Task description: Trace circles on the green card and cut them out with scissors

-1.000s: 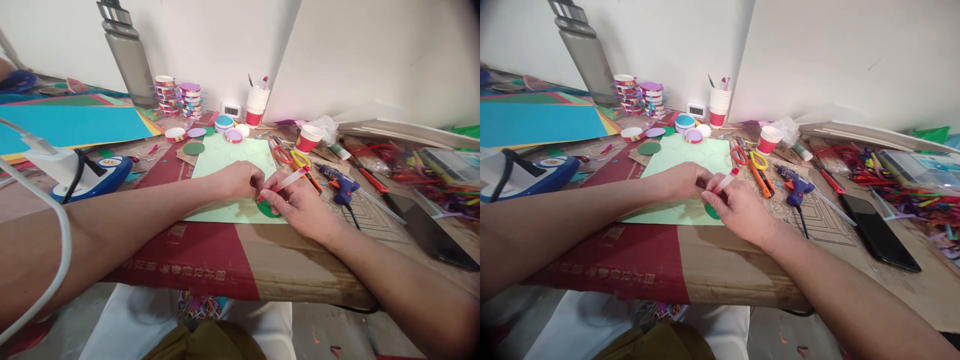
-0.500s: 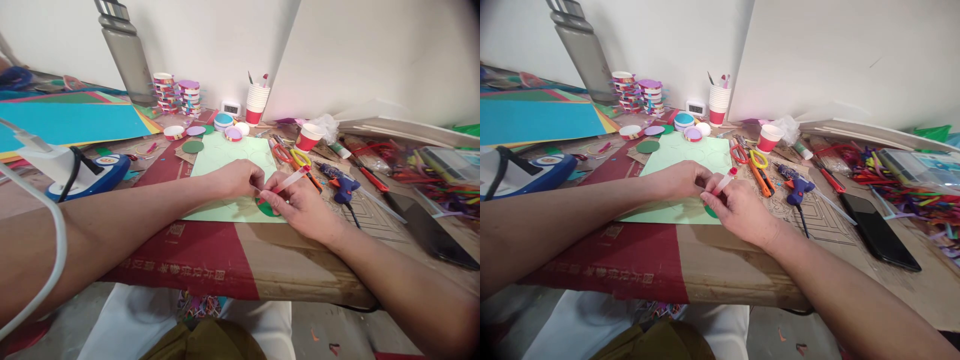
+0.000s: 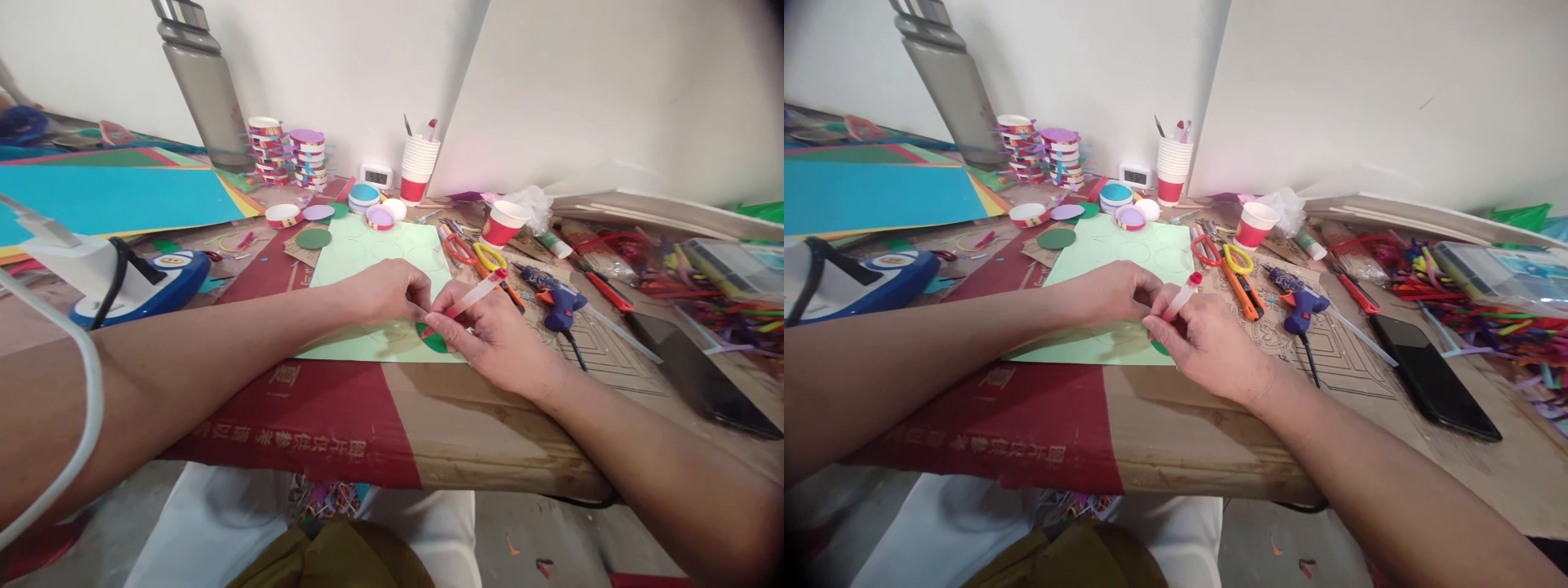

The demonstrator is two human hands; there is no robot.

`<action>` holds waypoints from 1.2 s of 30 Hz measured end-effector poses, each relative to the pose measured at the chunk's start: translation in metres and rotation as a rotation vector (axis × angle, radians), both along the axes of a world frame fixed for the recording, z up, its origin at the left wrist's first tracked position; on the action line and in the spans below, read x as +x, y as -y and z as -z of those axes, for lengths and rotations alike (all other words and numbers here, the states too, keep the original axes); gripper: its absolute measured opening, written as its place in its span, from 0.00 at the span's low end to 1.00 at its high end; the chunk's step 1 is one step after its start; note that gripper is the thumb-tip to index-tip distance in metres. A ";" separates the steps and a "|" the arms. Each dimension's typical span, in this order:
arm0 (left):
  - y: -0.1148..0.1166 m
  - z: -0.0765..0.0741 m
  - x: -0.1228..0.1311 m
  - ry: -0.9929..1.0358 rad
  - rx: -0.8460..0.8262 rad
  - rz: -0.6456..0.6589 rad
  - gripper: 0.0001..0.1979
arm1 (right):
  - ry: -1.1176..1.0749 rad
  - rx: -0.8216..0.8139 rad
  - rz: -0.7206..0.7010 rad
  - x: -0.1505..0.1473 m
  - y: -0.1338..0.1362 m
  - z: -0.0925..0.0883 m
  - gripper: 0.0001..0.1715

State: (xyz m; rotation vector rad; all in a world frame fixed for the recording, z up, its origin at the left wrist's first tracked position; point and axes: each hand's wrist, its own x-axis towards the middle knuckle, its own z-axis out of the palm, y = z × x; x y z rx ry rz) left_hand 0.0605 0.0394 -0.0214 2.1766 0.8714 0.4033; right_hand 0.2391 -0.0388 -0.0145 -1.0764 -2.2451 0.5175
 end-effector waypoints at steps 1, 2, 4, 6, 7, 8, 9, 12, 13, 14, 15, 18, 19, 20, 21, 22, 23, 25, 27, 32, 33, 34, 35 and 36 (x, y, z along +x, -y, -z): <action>0.000 0.000 0.000 -0.003 0.000 -0.002 0.06 | 0.000 -0.004 0.000 0.000 0.000 0.000 0.09; -0.001 0.000 0.000 -0.008 0.002 -0.005 0.06 | 0.000 -0.011 0.000 0.000 0.001 0.000 0.09; -0.001 0.000 0.000 -0.022 0.006 -0.011 0.06 | 0.000 -0.023 0.000 0.001 0.002 0.000 0.09; -0.002 0.000 0.000 -0.030 0.013 -0.009 0.06 | 0.003 -0.033 0.001 0.001 0.002 -0.001 0.09; -0.002 0.000 0.000 -0.032 0.018 -0.004 0.06 | 0.004 -0.038 0.001 0.001 0.003 -0.001 0.09; -0.003 0.001 0.000 -0.032 0.024 0.001 0.06 | 0.002 -0.044 0.001 0.002 0.003 -0.001 0.09; -0.003 0.001 0.000 -0.033 0.030 0.003 0.06 | -0.003 -0.049 -0.001 0.002 0.003 -0.001 0.09; -0.003 0.001 0.000 -0.036 0.038 0.003 0.07 | -0.010 -0.056 -0.001 0.003 0.002 -0.001 0.08; -0.003 0.001 0.000 -0.036 0.037 0.002 0.07 | -0.011 -0.056 -0.003 0.003 0.003 -0.001 0.08; -0.003 0.001 0.000 -0.036 0.035 0.002 0.07 | -0.013 -0.057 -0.007 0.003 0.003 -0.001 0.08; -0.003 0.001 0.000 -0.037 0.032 0.000 0.08 | -0.015 -0.060 -0.010 0.003 0.003 -0.001 0.09; -0.002 0.000 0.000 -0.041 0.024 -0.015 0.08 | -0.015 -0.072 -0.013 0.003 0.004 -0.001 0.09; -0.002 0.000 0.000 -0.044 0.025 -0.018 0.08 | -0.013 -0.075 -0.011 0.004 0.005 -0.001 0.09; -0.002 0.000 0.000 -0.045 0.028 -0.018 0.08 | -0.012 -0.076 -0.010 0.004 0.005 -0.001 0.09; -0.002 0.000 0.000 -0.044 0.033 -0.016 0.08 | -0.013 -0.076 -0.009 0.005 0.005 -0.001 0.09; -0.002 0.000 0.000 -0.043 0.039 -0.012 0.08 | -0.015 -0.074 -0.009 0.005 0.005 -0.001 0.09; -0.002 0.000 0.000 -0.043 0.042 -0.007 0.07 | -0.017 -0.073 -0.009 0.005 0.005 -0.001 0.09; -0.002 0.000 0.000 -0.042 0.041 -0.004 0.07 | -0.016 -0.070 -0.009 0.005 0.005 -0.001 0.09; -0.002 0.000 0.000 -0.040 0.029 -0.008 0.07 | -0.009 -0.069 -0.011 0.005 0.005 -0.003 0.09; -0.001 -0.001 0.000 -0.044 0.021 -0.018 0.07 | -0.008 -0.066 -0.018 0.004 0.005 -0.005 0.10; -0.001 -0.001 0.000 -0.047 0.025 -0.018 0.06 | -0.010 -0.068 -0.019 0.004 0.005 -0.004 0.10; -0.001 -0.001 0.000 -0.048 0.029 -0.018 0.06 | -0.011 -0.071 -0.021 0.004 0.005 -0.004 0.10; -0.001 -0.001 0.000 -0.049 0.032 -0.017 0.06 | -0.011 -0.072 -0.021 0.004 0.005 -0.004 0.10; -0.001 -0.001 0.000 -0.049 0.035 -0.016 0.06 | -0.012 -0.072 -0.022 0.004 0.005 -0.004 0.10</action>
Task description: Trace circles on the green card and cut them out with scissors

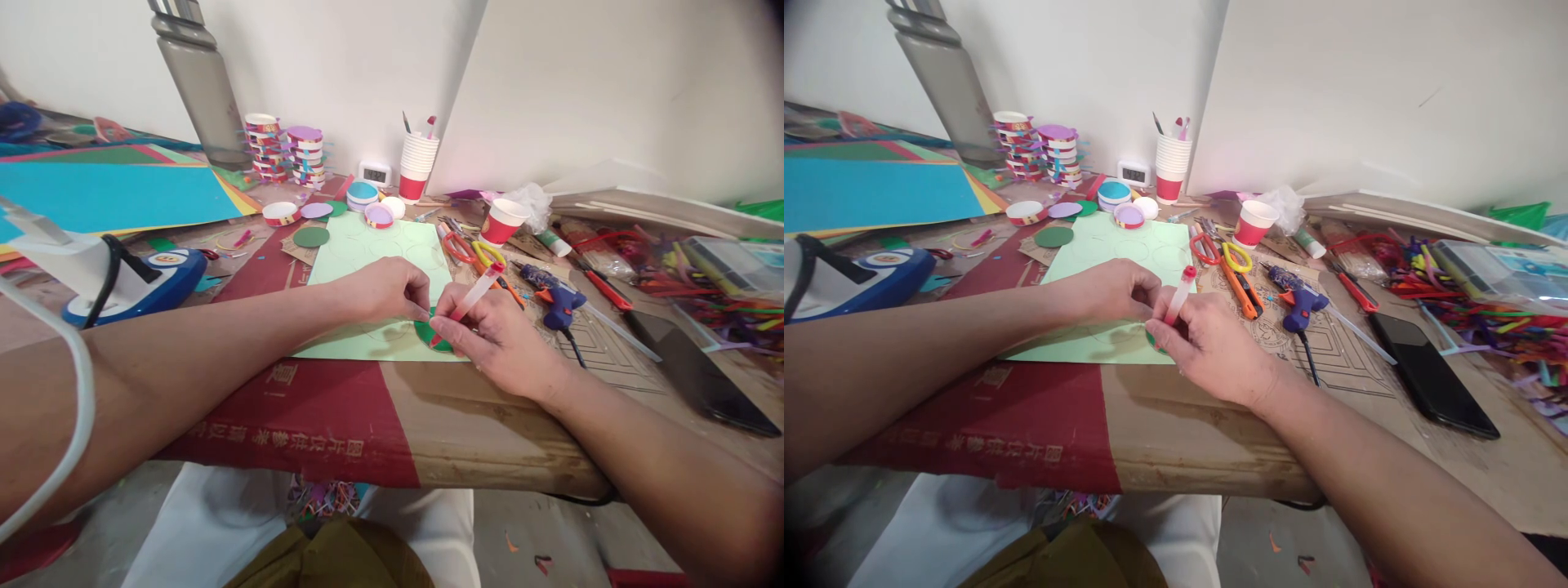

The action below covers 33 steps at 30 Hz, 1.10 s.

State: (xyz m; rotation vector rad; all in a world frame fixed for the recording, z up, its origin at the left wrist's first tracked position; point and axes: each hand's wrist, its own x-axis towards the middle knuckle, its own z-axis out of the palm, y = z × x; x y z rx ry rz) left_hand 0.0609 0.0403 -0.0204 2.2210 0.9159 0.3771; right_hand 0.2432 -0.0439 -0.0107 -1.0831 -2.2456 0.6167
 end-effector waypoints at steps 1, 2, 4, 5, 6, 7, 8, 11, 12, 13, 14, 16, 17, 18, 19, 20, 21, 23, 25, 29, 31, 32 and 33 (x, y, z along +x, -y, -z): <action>0.000 0.000 0.000 -0.002 0.003 0.001 0.06 | 0.002 -0.001 0.001 0.000 0.000 0.000 0.10; 0.000 0.000 0.001 -0.004 0.007 0.000 0.06 | 0.002 -0.002 0.001 0.000 0.000 0.000 0.10; 0.001 -0.001 0.001 -0.012 0.011 -0.002 0.05 | 0.001 -0.010 0.000 0.000 0.000 0.000 0.10; 0.001 -0.001 0.001 -0.016 0.013 -0.005 0.04 | -0.004 -0.014 -0.001 0.000 0.000 -0.001 0.10; 0.001 -0.002 0.001 -0.020 0.014 -0.009 0.04 | -0.015 -0.018 -0.005 0.000 0.001 -0.001 0.10; 0.001 -0.002 0.001 -0.021 0.014 -0.011 0.04 | -0.035 -0.018 -0.009 0.000 0.001 -0.001 0.11; 0.001 -0.003 0.001 -0.021 0.013 -0.012 0.04 | -0.067 -0.010 -0.010 0.000 0.000 -0.002 0.11; 0.001 -0.003 -0.001 -0.019 -0.004 -0.007 0.04 | -0.230 0.044 0.041 0.001 -0.002 -0.002 0.14; 0.002 -0.003 -0.002 -0.014 -0.013 -0.005 0.04 | -0.294 0.061 0.078 0.002 -0.003 -0.002 0.15; 0.002 -0.002 -0.003 -0.008 -0.023 -0.003 0.04 | -0.356 0.074 0.122 0.003 -0.005 -0.003 0.16; 0.004 -0.002 -0.004 0.000 -0.026 -0.002 0.04 | -0.411 0.078 0.164 0.005 -0.008 -0.003 0.16; 0.008 -0.001 -0.005 0.008 0.013 -0.011 0.04 | -0.487 0.069 0.229 0.008 -0.013 -0.002 0.18; 0.010 0.000 -0.005 0.007 0.060 -0.024 0.04 | -0.501 0.058 0.247 0.010 -0.015 -0.002 0.19; 0.013 0.000 -0.006 0.005 0.118 -0.035 0.06 | -0.501 0.050 0.261 0.012 -0.018 -0.001 0.19; 0.016 0.000 -0.006 0.002 0.169 -0.047 0.07 | -0.487 0.045 0.269 0.013 -0.020 0.000 0.20; 0.018 -0.001 -0.006 -0.004 0.217 -0.059 0.09 | -0.473 0.042 0.277 0.015 -0.022 0.001 0.20; 0.021 -0.001 -0.006 -0.018 0.264 -0.062 0.12 | -0.458 0.041 0.283 0.016 -0.024 0.002 0.20; 0.025 -0.002 -0.005 -0.077 0.356 -0.027 0.20 | -0.419 0.039 0.289 0.018 -0.027 0.005 0.21; 0.028 -0.003 -0.004 -0.146 0.405 0.045 0.27 | -0.370 0.042 0.297 0.020 -0.029 0.007 0.21; 0.031 -0.004 0.000 -0.183 0.385 0.088 0.27 | -0.311 0.033 0.310 0.022 -0.032 0.012 0.21; 0.031 -0.003 0.001 -0.141 0.333 0.067 0.29 | -0.320 0.017 0.309 0.022 -0.034 0.014 0.21; 0.030 -0.002 0.001 -0.109 0.296 0.051 0.31 | -0.326 0.011 0.306 0.022 -0.034 0.014 0.22; 0.030 -0.001 0.001 -0.075 0.257 0.034 0.33 | -0.329 0.011 0.305 0.022 -0.035 0.015 0.22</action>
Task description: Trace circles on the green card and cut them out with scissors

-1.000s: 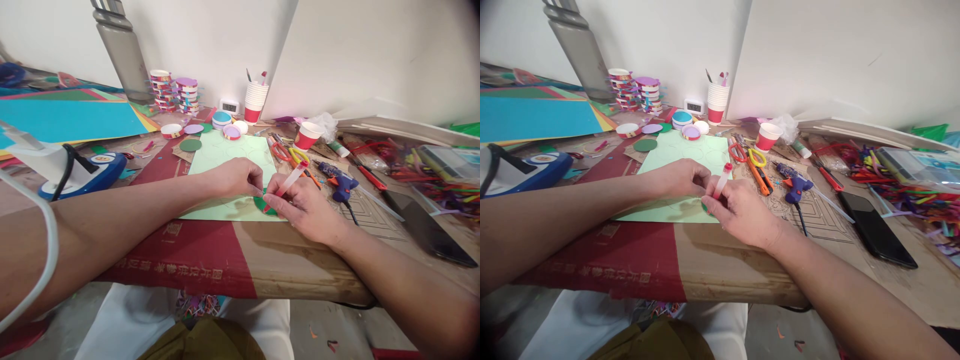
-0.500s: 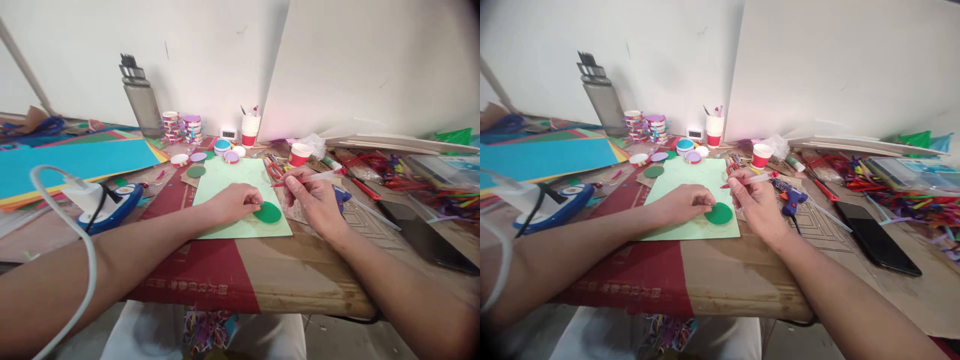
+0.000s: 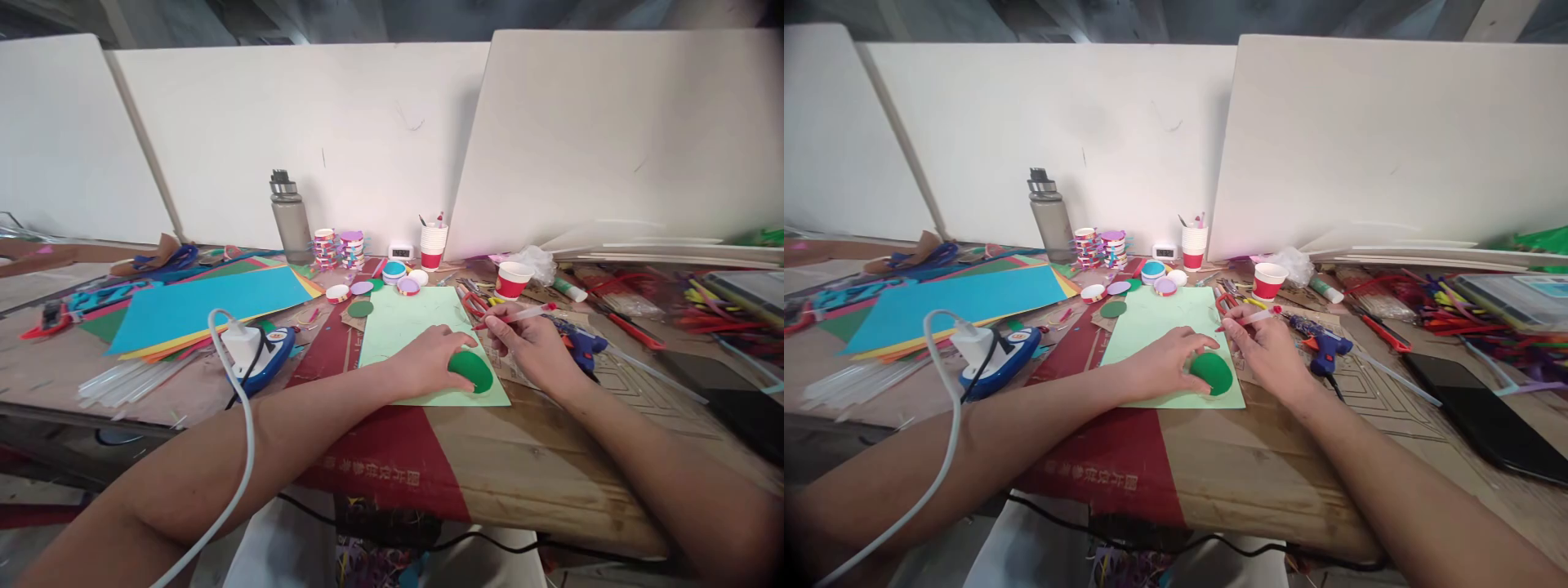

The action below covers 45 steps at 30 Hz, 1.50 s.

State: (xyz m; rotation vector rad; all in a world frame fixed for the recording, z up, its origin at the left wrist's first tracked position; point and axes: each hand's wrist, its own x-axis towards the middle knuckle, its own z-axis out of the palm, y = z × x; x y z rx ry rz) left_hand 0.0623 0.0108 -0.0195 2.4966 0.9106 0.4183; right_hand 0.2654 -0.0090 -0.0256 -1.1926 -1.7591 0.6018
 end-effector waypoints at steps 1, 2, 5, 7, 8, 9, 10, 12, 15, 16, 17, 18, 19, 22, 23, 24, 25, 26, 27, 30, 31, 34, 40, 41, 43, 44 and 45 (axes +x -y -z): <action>-0.001 0.001 0.000 0.035 -0.037 -0.014 0.35 | 0.005 0.002 0.002 0.000 0.000 0.000 0.22; -0.003 0.002 -0.001 0.069 -0.071 -0.029 0.35 | 0.014 0.003 0.009 0.000 -0.001 0.000 0.22; -0.010 0.004 -0.004 0.156 -0.150 -0.054 0.20 | 0.024 -0.006 0.030 0.001 -0.002 0.000 0.22; -0.016 0.003 -0.009 0.216 -0.170 -0.084 0.09 | -0.013 -0.018 0.039 0.002 -0.002 0.000 0.22; -0.021 0.001 -0.013 0.248 -0.164 -0.115 0.10 | -0.041 -0.026 0.044 0.003 -0.003 0.000 0.23; -0.026 -0.001 -0.017 0.290 -0.159 -0.160 0.12 | -0.068 -0.036 0.048 0.003 -0.003 -0.001 0.23; -0.033 -0.004 -0.022 0.336 -0.174 -0.203 0.12 | -0.092 -0.047 0.055 0.004 -0.003 -0.002 0.23; -0.047 -0.012 -0.034 0.442 -0.217 -0.313 0.07 | -0.113 -0.068 0.075 0.004 -0.004 -0.004 0.25; -0.071 -0.022 -0.056 0.541 -0.165 -0.620 0.15 | -0.120 -0.089 0.130 0.006 -0.006 -0.008 0.28; -0.079 -0.025 -0.064 0.494 -0.114 -0.727 0.17 | -0.126 -0.103 0.149 0.007 -0.007 -0.009 0.29; -0.085 -0.026 -0.071 0.444 -0.048 -0.827 0.17 | -0.127 -0.118 0.166 0.009 -0.009 -0.009 0.29; -0.091 -0.027 -0.079 0.369 0.010 -0.876 0.17 | -0.117 -0.133 0.177 0.010 -0.011 -0.009 0.30; -0.095 -0.027 -0.086 0.273 0.069 -0.904 0.16 | -0.088 -0.146 0.188 0.012 -0.013 -0.008 0.30; -0.104 -0.025 -0.102 -0.040 0.209 -0.955 0.14 | 0.143 -0.196 0.203 0.016 -0.020 -0.005 0.30; -0.106 -0.023 -0.106 -0.067 0.209 -0.948 0.13 | 0.232 -0.214 0.199 0.017 -0.022 -0.005 0.29; -0.108 -0.022 -0.109 -0.094 0.216 -0.941 0.12 | 0.301 -0.226 0.194 0.018 -0.022 -0.005 0.29; -0.110 -0.020 -0.111 -0.123 0.223 -0.934 0.12 | 0.358 -0.232 0.187 0.018 -0.022 -0.006 0.28; -0.112 -0.017 -0.113 -0.152 0.230 -0.925 0.12 | 0.398 -0.233 0.178 0.018 -0.022 -0.007 0.27; -0.114 -0.015 -0.114 -0.178 0.234 -0.919 0.11 | 0.431 -0.232 0.171 0.017 -0.020 -0.008 0.28; -0.117 -0.008 -0.114 -0.229 0.251 -0.905 0.10 | 0.548 -0.244 0.164 0.014 -0.015 -0.013 0.29; -0.117 -0.006 -0.113 -0.238 0.259 -0.900 0.10 | 0.584 -0.249 0.168 0.013 -0.013 -0.014 0.29; -0.114 -0.004 -0.108 -0.249 0.280 -0.869 0.12 | 0.685 -0.261 0.198 0.010 -0.009 -0.015 0.28; -0.102 -0.007 -0.094 -0.261 0.289 -0.770 0.14 | 0.801 -0.253 0.249 0.006 -0.006 -0.012 0.22; -0.101 -0.007 -0.092 -0.264 0.294 -0.754 0.14 | 0.807 -0.251 0.253 0.005 -0.006 -0.012 0.22; -0.098 -0.006 -0.089 -0.267 0.306 -0.715 0.15 | 0.814 -0.250 0.254 0.005 -0.006 -0.012 0.22; -0.097 -0.006 -0.087 -0.267 0.312 -0.696 0.15 | 0.818 -0.250 0.252 0.005 -0.006 -0.012 0.22; -0.095 -0.006 -0.086 -0.268 0.317 -0.679 0.15 | 0.822 -0.248 0.250 0.005 -0.006 -0.012 0.22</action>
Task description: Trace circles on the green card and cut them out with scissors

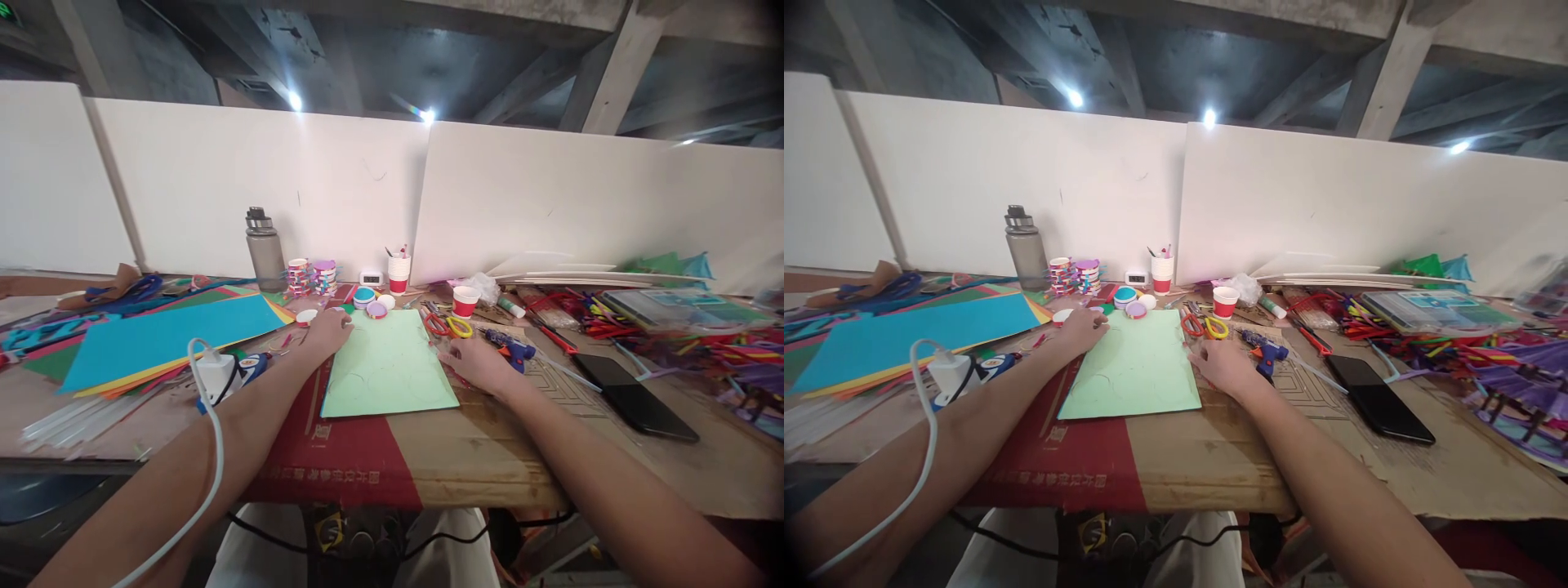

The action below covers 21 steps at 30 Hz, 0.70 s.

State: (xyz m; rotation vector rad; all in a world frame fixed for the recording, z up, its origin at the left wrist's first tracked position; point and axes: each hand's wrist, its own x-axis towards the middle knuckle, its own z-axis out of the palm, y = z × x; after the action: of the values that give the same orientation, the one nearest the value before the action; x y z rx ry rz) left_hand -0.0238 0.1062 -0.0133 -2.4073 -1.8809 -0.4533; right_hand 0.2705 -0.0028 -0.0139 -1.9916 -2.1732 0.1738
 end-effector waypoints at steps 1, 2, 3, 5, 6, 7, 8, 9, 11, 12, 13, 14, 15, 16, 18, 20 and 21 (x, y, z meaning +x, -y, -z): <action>0.001 0.000 0.001 -0.004 0.001 0.015 0.14 | 0.003 0.000 -0.004 0.000 0.000 0.000 0.22; 0.003 0.000 0.002 -0.006 0.000 0.027 0.14 | 0.005 0.001 -0.008 0.000 0.000 0.000 0.22; 0.005 0.000 0.003 -0.007 0.001 0.037 0.14 | 0.008 0.000 -0.010 0.000 0.000 0.000 0.21; 0.007 0.000 0.004 -0.006 -0.001 0.053 0.14 | 0.017 -0.006 -0.003 0.000 0.000 -0.001 0.21; 0.008 0.000 0.005 -0.005 -0.003 0.061 0.14 | 0.021 -0.013 0.004 0.000 0.000 -0.001 0.20; 0.009 0.001 0.005 -0.005 -0.006 0.066 0.15 | 0.023 -0.019 0.012 0.000 0.000 -0.001 0.20; 0.010 0.001 0.006 -0.006 -0.010 0.070 0.15 | 0.020 -0.024 0.015 -0.001 0.001 -0.002 0.19; 0.010 0.001 0.006 -0.008 -0.015 0.074 0.15 | 0.013 -0.025 0.013 -0.001 0.001 -0.002 0.19; 0.010 0.001 0.007 -0.016 -0.024 0.077 0.15 | -0.005 -0.013 0.001 0.000 0.002 -0.002 0.18; 0.010 0.001 0.007 -0.019 -0.028 0.079 0.15 | -0.009 -0.001 -0.003 0.000 0.002 -0.002 0.18; 0.010 0.001 0.008 -0.023 -0.031 0.080 0.15 | -0.008 0.011 -0.005 0.001 0.003 -0.002 0.17; 0.010 0.001 0.008 -0.027 -0.035 0.080 0.15 | -0.007 0.019 -0.005 0.001 0.003 -0.002 0.17; 0.010 0.001 0.009 -0.032 -0.037 0.078 0.15 | -0.009 0.025 -0.004 0.002 0.003 -0.002 0.18; 0.011 0.001 0.009 -0.036 -0.040 0.076 0.15 | -0.019 0.031 -0.005 0.002 0.003 -0.003 0.18; 0.012 0.002 0.010 -0.043 -0.048 0.071 0.15 | -0.062 0.057 -0.006 0.001 0.004 -0.003 0.17; 0.013 0.003 0.011 -0.041 -0.051 0.069 0.15 | -0.116 0.100 -0.001 -0.001 0.005 -0.003 0.15; 0.014 0.004 0.011 -0.038 -0.050 0.068 0.14 | -0.137 0.123 0.004 -0.002 0.006 -0.003 0.14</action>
State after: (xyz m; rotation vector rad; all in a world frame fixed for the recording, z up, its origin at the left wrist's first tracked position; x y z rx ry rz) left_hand -0.0132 0.0924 -0.0172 -2.5003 -1.8213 -0.3658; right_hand 0.2680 -0.0083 -0.0113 -1.8613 -2.0438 0.1662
